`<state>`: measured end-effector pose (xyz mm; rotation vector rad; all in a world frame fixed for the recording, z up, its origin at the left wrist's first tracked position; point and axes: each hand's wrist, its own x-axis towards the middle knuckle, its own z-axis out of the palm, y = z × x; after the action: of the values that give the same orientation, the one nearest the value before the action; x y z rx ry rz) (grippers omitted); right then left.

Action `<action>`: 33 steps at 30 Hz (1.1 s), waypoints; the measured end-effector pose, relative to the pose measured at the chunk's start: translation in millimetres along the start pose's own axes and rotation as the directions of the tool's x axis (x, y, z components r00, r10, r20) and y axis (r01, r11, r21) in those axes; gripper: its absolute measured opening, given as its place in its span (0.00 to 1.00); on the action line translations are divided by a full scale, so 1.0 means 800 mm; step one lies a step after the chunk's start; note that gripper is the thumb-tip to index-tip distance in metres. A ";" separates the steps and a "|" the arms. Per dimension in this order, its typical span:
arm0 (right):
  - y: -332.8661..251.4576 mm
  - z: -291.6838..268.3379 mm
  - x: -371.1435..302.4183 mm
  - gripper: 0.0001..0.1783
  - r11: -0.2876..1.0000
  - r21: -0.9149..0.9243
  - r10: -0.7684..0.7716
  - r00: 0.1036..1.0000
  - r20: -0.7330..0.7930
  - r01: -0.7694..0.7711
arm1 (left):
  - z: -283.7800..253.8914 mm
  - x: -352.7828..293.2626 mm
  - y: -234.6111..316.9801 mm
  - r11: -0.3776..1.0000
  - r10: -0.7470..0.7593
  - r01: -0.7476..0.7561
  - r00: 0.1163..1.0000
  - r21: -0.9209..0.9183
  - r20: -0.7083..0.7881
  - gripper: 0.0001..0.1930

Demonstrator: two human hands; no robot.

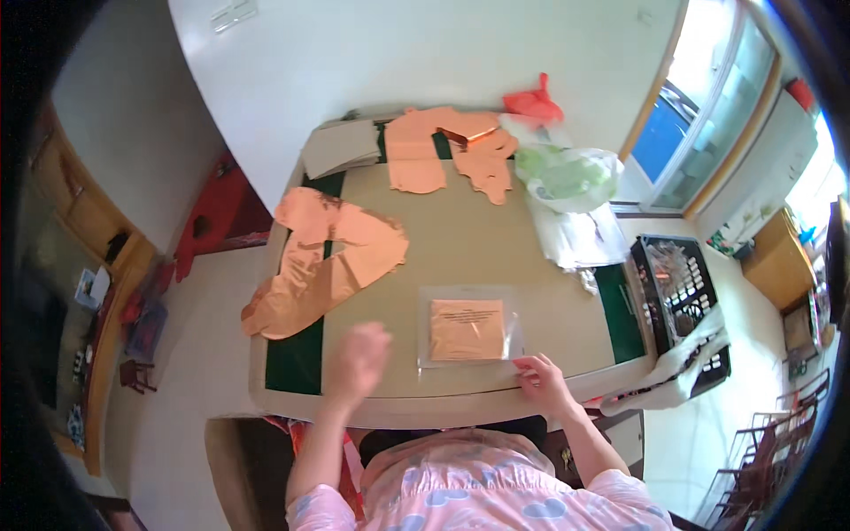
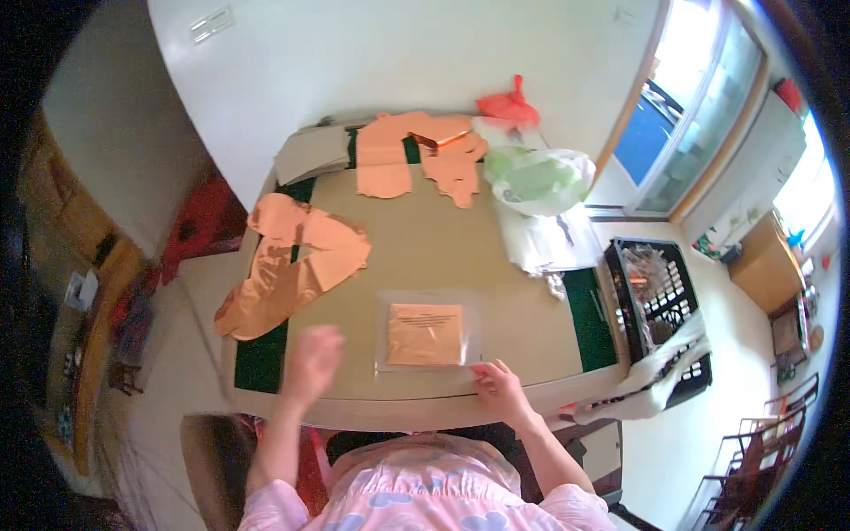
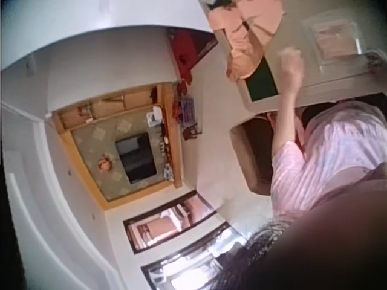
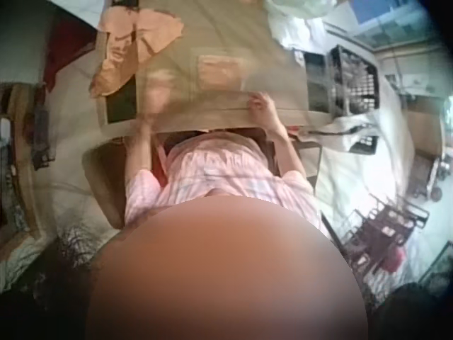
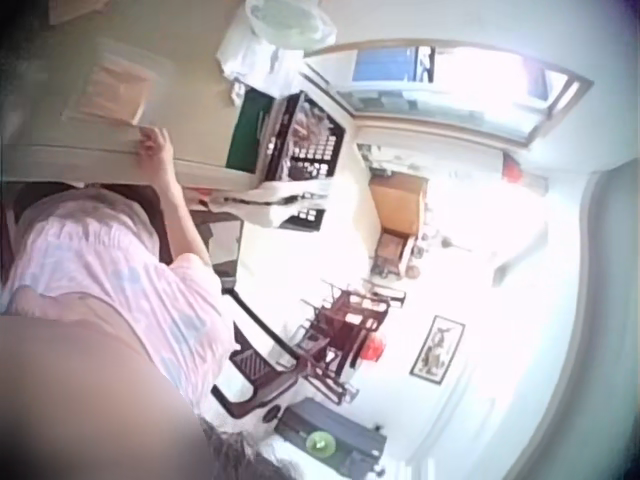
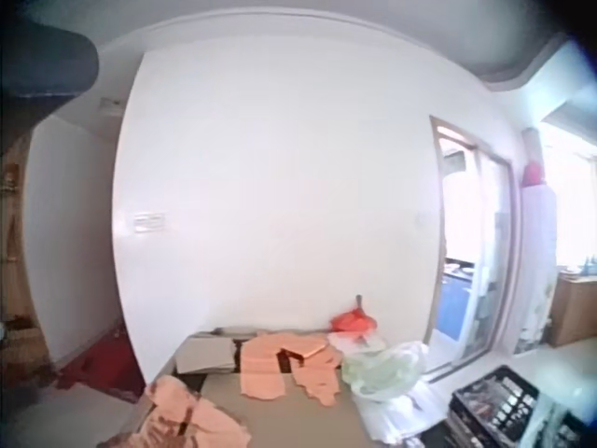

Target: Folding rose gold foil balloons and inserting them into clear plastic packaging sleeves.

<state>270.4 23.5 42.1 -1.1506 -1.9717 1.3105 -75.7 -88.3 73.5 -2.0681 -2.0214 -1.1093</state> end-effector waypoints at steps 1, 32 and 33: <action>0.021 0.001 0.002 0.15 0.988 -0.129 -0.085 0.996 -0.030 0.080 | 0.036 0.003 0.023 0.996 0.091 -0.091 0.991 0.000 0.094 0.14; 0.035 0.007 0.049 0.11 0.904 -0.393 -0.281 0.928 -0.245 0.170 | 0.134 -0.009 0.056 0.947 -0.205 0.223 0.974 -0.233 0.098 0.12; 0.034 0.007 0.049 0.12 0.908 -0.381 -0.282 0.927 -0.249 0.174 | 0.136 -0.008 0.055 0.947 -0.204 0.221 0.974 -0.233 0.097 0.12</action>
<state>256.0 58.8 13.6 -1.1496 -2.0829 0.6314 12.7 -46.7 8.8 -2.0583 -2.2932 -1.4022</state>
